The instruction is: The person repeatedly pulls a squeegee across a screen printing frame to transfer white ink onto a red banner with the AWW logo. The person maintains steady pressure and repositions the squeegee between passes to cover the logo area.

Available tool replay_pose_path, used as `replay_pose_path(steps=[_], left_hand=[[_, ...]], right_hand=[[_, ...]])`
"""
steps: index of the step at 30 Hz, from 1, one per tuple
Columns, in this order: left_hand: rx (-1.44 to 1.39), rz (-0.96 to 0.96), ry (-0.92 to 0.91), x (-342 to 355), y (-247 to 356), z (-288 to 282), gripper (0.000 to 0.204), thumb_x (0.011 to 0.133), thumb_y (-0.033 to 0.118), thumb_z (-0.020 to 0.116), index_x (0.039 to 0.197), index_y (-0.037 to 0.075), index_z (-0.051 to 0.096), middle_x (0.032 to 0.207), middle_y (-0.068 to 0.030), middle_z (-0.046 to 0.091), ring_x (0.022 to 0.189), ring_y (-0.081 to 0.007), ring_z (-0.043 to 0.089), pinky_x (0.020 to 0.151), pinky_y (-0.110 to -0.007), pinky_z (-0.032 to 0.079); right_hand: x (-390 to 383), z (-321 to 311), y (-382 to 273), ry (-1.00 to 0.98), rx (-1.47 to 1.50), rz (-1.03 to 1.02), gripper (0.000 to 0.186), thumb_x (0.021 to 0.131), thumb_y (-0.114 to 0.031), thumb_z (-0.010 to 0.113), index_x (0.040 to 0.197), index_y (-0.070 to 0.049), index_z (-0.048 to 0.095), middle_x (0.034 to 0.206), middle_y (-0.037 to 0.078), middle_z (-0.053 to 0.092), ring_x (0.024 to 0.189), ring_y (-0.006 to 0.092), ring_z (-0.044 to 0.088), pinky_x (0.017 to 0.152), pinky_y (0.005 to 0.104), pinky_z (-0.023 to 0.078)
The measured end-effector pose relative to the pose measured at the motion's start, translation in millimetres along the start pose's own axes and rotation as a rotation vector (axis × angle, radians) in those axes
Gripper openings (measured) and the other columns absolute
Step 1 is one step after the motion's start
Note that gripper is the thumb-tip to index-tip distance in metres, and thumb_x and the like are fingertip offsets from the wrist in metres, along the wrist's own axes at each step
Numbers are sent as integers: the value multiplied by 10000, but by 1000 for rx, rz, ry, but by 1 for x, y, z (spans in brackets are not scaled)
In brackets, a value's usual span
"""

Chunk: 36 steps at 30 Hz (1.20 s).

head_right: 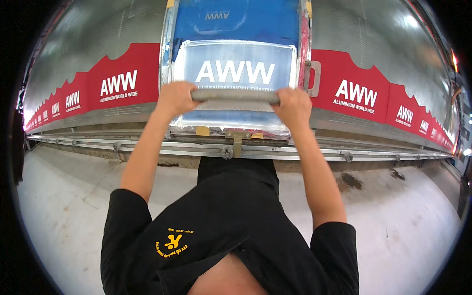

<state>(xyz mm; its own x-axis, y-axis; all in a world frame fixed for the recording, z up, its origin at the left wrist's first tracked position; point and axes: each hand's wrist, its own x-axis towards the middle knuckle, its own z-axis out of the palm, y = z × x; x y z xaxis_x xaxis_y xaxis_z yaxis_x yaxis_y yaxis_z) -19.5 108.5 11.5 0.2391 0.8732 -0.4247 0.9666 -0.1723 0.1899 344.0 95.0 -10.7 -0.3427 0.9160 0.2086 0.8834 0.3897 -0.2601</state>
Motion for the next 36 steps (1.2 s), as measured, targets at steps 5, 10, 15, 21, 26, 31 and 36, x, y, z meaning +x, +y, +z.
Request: replay_pose_path(steps=[5,10,15,21,26,31,36], left_hand=[[-93,46,235,-102,26,53,531,671,264,886,1153,107,727,1150,-89,740,1064,-318,707,894,-440,580],[-95,106,308,-152,44,79,679,617,141,901,1236,82,628,1262,-132,685,1132,-337,666,957,-430,555],[-61,162,162,-124,26,0,577,774,642,830,769,73,736,754,-108,717,789,-334,721,691,-479,560],[57,126,-30,55,-34,-77,756,778,876,672,820,127,761,769,-85,727,774,-269,730,692,-428,585],[-13,95,137,156,-59,-95,699,756,796,754,771,98,724,767,-83,721,769,-288,714,682,-430,560],[49,136,255,162,-64,-76,645,790,758,749,767,114,730,757,-64,705,774,-281,707,661,-435,549],[92,108,174,115,-47,-55,585,802,708,767,749,128,721,718,-63,695,736,-269,698,646,-427,548]], right_hand=[[-93,-19,-34,-13,49,3,461,604,-121,894,1032,-109,722,1026,37,707,994,283,657,885,423,510],[-136,-45,-45,-182,111,-30,529,626,-102,872,1126,-95,698,1129,57,674,1051,294,636,903,430,500],[-74,-76,-43,-198,196,7,328,696,-185,898,960,-101,722,903,69,690,885,293,685,790,439,544],[93,-43,6,-280,97,154,443,824,-447,867,940,-49,709,944,129,710,927,346,688,800,454,552],[190,1,41,-311,-13,251,524,823,-501,861,896,-17,674,925,145,698,912,366,676,780,480,532],[187,20,48,-270,-33,222,544,814,-510,864,870,-6,667,908,153,690,900,366,669,773,484,530],[131,16,37,-166,6,83,416,764,-398,903,859,-59,680,884,115,685,875,339,664,756,466,522]])
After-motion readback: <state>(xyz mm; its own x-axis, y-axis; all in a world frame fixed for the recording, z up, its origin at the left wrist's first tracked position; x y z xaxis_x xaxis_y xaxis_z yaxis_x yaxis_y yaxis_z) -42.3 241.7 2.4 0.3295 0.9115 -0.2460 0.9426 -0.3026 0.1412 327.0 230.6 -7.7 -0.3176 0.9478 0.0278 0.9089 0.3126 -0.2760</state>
